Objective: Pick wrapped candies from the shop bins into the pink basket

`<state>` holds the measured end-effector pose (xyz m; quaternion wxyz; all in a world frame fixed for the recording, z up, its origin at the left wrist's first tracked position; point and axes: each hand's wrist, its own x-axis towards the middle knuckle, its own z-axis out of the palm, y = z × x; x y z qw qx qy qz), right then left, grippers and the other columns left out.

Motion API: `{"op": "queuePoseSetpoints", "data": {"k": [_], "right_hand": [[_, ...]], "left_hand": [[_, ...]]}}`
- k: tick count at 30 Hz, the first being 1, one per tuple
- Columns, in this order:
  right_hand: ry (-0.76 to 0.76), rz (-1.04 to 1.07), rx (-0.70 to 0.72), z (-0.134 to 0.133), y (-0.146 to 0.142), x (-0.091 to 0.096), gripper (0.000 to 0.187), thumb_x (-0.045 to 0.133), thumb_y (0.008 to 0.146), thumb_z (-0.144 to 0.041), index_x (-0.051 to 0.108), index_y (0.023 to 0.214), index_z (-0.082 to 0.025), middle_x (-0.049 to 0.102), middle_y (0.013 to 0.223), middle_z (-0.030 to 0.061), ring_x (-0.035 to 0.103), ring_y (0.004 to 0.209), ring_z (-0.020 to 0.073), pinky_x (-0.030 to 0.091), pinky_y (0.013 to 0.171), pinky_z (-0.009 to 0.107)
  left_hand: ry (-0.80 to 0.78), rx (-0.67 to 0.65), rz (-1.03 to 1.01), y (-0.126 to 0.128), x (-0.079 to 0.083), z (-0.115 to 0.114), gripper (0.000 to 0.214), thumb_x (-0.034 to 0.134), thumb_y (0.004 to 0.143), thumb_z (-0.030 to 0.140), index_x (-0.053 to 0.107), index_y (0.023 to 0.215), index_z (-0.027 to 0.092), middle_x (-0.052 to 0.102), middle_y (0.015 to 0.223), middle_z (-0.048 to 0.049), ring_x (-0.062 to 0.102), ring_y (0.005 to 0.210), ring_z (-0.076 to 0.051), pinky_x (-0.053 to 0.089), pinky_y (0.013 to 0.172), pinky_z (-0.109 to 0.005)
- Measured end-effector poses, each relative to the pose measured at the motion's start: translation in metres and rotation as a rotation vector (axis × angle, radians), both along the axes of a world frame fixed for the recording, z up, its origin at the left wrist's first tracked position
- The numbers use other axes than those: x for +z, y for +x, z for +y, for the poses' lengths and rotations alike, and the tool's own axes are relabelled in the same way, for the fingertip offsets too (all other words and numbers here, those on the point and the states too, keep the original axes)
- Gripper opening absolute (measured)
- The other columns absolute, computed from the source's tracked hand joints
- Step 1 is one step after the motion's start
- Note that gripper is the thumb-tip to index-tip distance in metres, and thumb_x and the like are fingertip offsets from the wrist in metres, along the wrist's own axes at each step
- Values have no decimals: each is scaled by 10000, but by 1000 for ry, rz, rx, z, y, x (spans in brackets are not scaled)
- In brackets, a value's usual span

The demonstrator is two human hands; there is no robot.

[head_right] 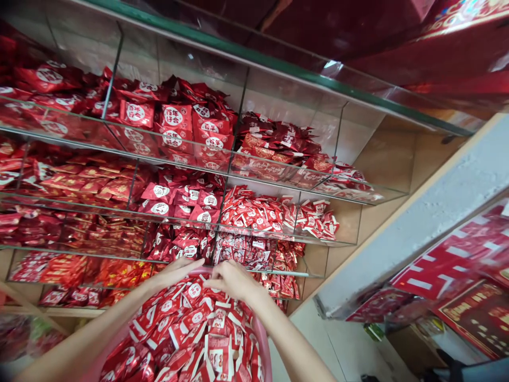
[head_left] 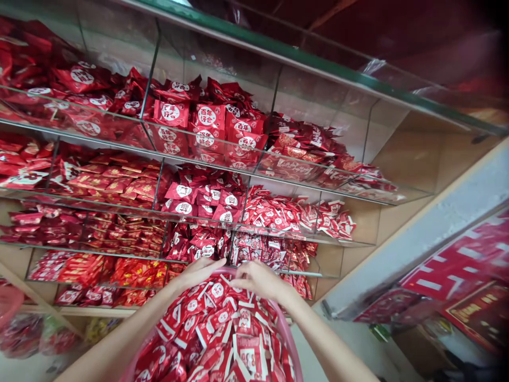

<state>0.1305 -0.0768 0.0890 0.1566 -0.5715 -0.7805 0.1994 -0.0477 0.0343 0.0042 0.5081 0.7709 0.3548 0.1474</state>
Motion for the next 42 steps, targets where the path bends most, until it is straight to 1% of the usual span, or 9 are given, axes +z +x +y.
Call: {"op": "queuePoseSetpoints", "data": {"k": [5, 9, 12, 15, 22, 27, 32, 37, 42], "right_hand": [[252, 39, -136, 8, 36, 54, 411, 446, 831, -488, 634, 666, -162, 605, 609, 5, 492, 544, 108, 349, 558, 225], [518, -30, -336, 30, 67, 78, 248, 499, 825, -367, 603, 709, -174, 607, 678, 12, 519, 604, 127, 368, 608, 243], [599, -150, -353, 47, 78, 81, 76, 540, 793, -237, 586, 834, -193, 599, 854, 28, 547, 770, 153, 381, 693, 258], [597, -259, -280, 60, 75, 78, 110, 539, 783, -182, 561, 886, -212, 555, 918, 30, 525, 878, 164, 380, 725, 258], [548, -449, -262, 79, 57, 74, 87, 578, 763, -192, 541, 841, -202, 509, 878, 33, 495, 842, 173, 378, 669, 257], [605, -459, -240, 79, 59, 75, 63, 500, 819, -188, 557, 797, -205, 510, 859, 40, 492, 842, 169, 375, 680, 258], [698, -301, -257, 72, 69, 83, 122, 460, 844, -209, 578, 812, -212, 532, 878, 35, 517, 785, 152, 387, 662, 250], [801, -31, -295, 59, 76, 91, 106, 493, 823, -230, 592, 801, -200, 577, 822, 28, 536, 722, 145, 404, 669, 262], [783, 345, -388, 23, 51, 87, 131, 530, 812, -307, 582, 803, -186, 600, 761, 13, 547, 684, 129, 425, 657, 260]], "left_hand": [[-87, 28, 24, -2, -2, 0, 582, 389, 694, 716, 560, 600, 167, 511, 542, 15, 419, 516, -127, 285, 533, -223], [-56, 44, 31, 0, 3, -3, 572, 396, 694, 712, 537, 574, 171, 507, 528, 19, 428, 521, -129, 272, 531, -220], [-63, 36, 50, 1, 9, -6, 574, 385, 701, 711, 513, 546, 173, 477, 496, 27, 407, 498, -121, 250, 518, -220], [-59, 37, 56, 2, 12, -6, 577, 381, 702, 712, 485, 523, 174, 445, 475, 34, 383, 481, -113, 235, 511, -222], [-33, 76, 68, -2, 4, 0, 587, 383, 679, 736, 456, 517, 178, 391, 464, 41, 364, 484, -114, 230, 512, -226], [-33, 103, 53, -7, 4, -2, 589, 386, 675, 740, 448, 513, 177, 402, 470, 39, 371, 492, -115, 241, 521, -226], [-97, 97, 42, -11, 9, -4, 579, 395, 688, 721, 533, 574, 170, 507, 530, 18, 441, 534, -136, 267, 542, -229], [-70, 109, 43, -10, 1, 2, 568, 408, 688, 706, 539, 550, 170, 462, 486, 25, 405, 499, -126, 245, 527, -237], [-74, 94, 15, -9, -4, 5, 566, 415, 682, 705, 560, 575, 168, 457, 490, 28, 395, 493, -120, 249, 520, -236]]}}
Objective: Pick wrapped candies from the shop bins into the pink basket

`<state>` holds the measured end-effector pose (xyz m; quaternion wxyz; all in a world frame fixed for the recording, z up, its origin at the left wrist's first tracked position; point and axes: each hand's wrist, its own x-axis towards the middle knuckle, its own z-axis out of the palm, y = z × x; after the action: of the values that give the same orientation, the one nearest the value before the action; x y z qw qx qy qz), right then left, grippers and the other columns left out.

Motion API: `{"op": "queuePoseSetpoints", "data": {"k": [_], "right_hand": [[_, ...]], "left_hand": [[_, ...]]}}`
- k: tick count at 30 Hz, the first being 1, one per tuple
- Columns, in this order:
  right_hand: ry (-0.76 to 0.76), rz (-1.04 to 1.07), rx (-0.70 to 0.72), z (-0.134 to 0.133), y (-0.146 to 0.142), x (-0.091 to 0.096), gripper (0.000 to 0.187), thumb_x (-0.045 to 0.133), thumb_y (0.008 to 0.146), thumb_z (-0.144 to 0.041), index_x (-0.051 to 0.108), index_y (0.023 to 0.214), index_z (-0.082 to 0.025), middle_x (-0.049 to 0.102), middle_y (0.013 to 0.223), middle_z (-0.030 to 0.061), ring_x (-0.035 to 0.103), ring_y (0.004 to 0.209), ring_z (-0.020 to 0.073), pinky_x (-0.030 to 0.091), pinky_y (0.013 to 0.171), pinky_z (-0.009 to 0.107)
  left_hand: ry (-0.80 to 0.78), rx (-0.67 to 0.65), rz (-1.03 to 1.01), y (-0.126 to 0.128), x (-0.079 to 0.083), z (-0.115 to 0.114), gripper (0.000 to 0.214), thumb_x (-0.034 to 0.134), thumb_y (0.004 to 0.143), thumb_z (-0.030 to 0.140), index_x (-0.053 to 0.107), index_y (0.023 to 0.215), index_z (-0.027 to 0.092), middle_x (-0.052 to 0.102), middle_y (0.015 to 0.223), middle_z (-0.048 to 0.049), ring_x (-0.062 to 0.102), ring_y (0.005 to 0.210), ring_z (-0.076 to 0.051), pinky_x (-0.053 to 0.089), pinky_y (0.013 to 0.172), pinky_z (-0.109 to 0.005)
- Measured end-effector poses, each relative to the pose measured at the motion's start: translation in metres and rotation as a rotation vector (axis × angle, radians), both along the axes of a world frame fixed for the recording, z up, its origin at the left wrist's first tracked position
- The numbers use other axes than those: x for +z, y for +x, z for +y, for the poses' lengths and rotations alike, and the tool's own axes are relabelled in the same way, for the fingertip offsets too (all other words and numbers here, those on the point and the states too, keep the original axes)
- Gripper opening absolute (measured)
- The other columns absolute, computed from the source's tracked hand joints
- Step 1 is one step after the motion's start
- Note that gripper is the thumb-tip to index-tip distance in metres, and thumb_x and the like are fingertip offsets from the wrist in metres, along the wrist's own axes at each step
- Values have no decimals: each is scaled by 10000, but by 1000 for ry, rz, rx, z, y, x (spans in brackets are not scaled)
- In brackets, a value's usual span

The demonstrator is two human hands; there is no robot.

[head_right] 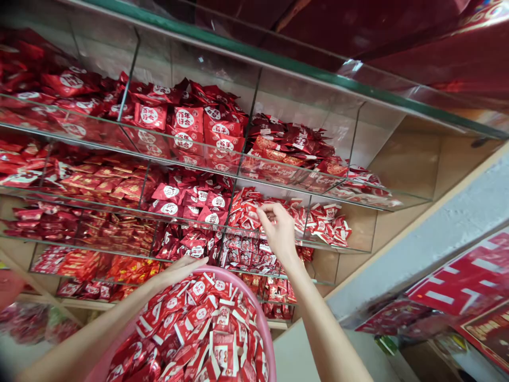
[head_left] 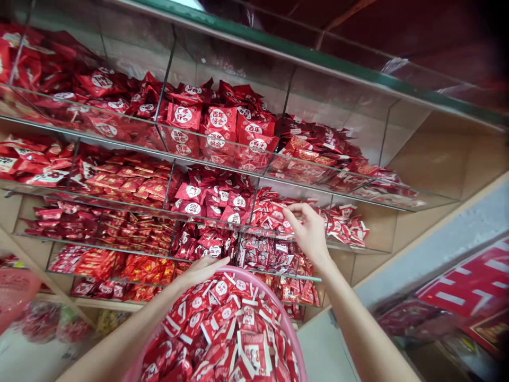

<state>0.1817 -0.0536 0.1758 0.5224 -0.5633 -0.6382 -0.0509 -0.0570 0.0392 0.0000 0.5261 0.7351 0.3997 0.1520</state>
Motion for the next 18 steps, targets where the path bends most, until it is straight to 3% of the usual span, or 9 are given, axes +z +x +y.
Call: {"op": "queuePoseSetpoints", "data": {"k": [5, 10, 13, 18], "right_hand": [[-398, 303, 328, -27, -37, -46, 179, 565, 779, -354, 557, 751, -178, 591, 684, -6, 540, 615, 110, 437, 583, 239], [-699, 478, 496, -24, -51, -102, 227, 630, 703, -382, 534, 702, -177, 613, 621, -8, 579, 589, 125, 464, 596, 272], [-809, 573, 565, -22, -52, -116, 266, 659, 666, -401, 537, 722, -171, 637, 636, 3, 604, 605, 134, 476, 626, 295], [-914, 592, 612, -24, -55, -124, 297, 675, 651, -411, 543, 726, -156, 641, 645, 8, 602, 620, 127, 454, 614, 272]], "left_hand": [[-54, -33, -40, 1, 4, -2, 592, 400, 687, 711, 622, 654, 163, 561, 565, 1, 470, 564, -148, 308, 565, -239], [-10, 4, -30, 4, 2, -2, 616, 400, 670, 724, 624, 644, 151, 549, 545, 1, 459, 591, -157, 295, 572, -244], [32, -5, -14, 5, 0, -2, 602, 392, 678, 723, 579, 591, 157, 485, 507, 23, 406, 539, -127, 268, 553, -236], [58, 11, 19, 3, 4, -5, 603, 376, 689, 725, 557, 572, 162, 429, 484, 37, 370, 515, -114, 224, 524, -237]]}}
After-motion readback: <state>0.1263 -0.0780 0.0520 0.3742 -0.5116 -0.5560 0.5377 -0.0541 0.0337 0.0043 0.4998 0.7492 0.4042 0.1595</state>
